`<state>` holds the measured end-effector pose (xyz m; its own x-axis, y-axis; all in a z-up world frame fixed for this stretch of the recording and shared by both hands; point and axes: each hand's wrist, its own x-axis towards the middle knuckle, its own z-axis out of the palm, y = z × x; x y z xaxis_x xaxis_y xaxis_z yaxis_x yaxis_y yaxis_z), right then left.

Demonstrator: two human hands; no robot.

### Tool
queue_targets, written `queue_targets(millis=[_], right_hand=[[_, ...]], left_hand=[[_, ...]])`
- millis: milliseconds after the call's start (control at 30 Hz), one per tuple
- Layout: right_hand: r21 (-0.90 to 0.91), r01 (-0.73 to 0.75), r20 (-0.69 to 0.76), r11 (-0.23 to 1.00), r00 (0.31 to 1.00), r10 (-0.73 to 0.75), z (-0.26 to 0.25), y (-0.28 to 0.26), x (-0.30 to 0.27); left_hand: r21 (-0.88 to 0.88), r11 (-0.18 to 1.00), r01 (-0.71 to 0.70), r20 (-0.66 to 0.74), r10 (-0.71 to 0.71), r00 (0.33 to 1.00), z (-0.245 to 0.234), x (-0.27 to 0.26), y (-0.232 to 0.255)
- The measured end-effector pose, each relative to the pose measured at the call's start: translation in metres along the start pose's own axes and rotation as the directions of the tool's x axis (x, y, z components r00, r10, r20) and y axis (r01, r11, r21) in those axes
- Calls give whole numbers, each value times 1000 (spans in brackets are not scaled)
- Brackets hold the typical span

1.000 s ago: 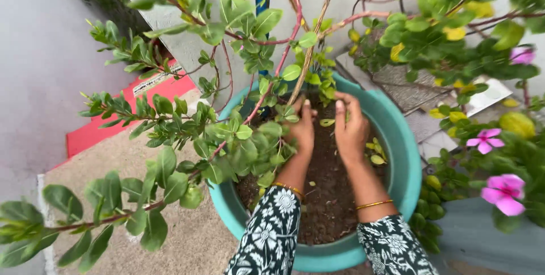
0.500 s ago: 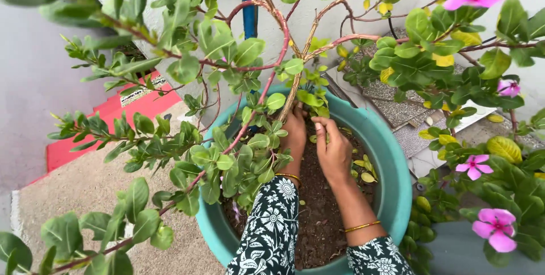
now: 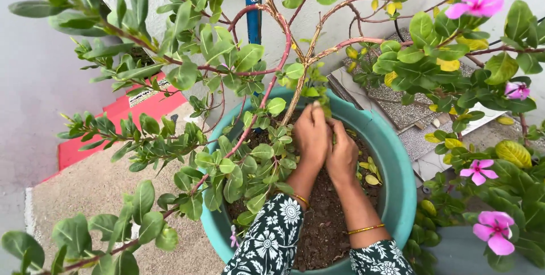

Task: Picking dried leaves and flowers from a potted plant and tending to the soil with bare hands.

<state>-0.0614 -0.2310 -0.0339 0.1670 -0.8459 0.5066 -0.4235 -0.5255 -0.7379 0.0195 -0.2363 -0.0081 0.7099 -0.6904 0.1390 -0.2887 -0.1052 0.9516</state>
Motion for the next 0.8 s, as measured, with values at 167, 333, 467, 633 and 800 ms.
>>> queue_targets(millis=[167,333,467,633,800], right_hand=[[-7,13,-2,1000,1000,-13,2,3,0],[-66,-41,15,997,999,42,6,6,-2],[-21,-39,23,999,999,40,-1,-9,2],[22,-12,1,1000,1000,12,-2,-11,3],[-19,-38,9,999,999,39,5,5,1]], left_hand=[[-251,965,-71,-125,40,991,27,39,12],[-21,997,-72,-105,69,992,41,76,15],[59,996,-67,-55,70,996,55,104,1],[144,977,-155,7,155,988,41,101,19],[319,937,-144,85,123,989,18,73,54]])
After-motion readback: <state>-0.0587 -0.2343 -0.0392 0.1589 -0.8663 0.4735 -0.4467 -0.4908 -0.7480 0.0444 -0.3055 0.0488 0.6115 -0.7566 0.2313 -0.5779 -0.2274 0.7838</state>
